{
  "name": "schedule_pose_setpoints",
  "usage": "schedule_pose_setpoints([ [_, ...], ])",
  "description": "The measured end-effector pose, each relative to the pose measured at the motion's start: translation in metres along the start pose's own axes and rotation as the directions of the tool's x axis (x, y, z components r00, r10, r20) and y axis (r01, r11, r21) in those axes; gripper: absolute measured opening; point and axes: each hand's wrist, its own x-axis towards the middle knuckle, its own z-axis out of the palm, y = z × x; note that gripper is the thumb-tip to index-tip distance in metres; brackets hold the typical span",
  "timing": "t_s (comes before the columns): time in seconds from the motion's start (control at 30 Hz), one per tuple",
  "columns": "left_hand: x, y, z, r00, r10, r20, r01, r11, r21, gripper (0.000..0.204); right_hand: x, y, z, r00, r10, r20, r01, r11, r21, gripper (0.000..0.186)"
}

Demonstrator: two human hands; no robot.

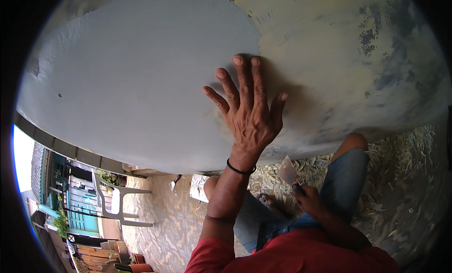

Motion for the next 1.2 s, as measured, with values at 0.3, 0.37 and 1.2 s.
schedule_pose_setpoints([
  [0.3, 0.019, -0.003, -0.010, 1.000, 0.016, -0.024, -0.015, 1.000, 0.025, 0.073, 0.001, 0.008, 0.004, 1.000, 0.013, 0.014, -0.015, 0.995, 0.097, 0.032],
  [0.37, 0.019, -0.004, -0.011, 1.000, -0.002, -0.029, 0.003, 1.000, 0.030, 0.070, 0.001, 0.009, 0.003, 1.000, 0.022, 0.018, -0.024, 0.992, 0.122, 0.031],
  [1.2, 0.008, -0.038, -0.039, 0.984, -0.105, -0.141, 0.094, 0.992, -0.083, 0.064, -0.027, -0.085, -0.028, 0.938, -0.328, -0.112, 0.347, 0.889, 0.300, 0.027],
])
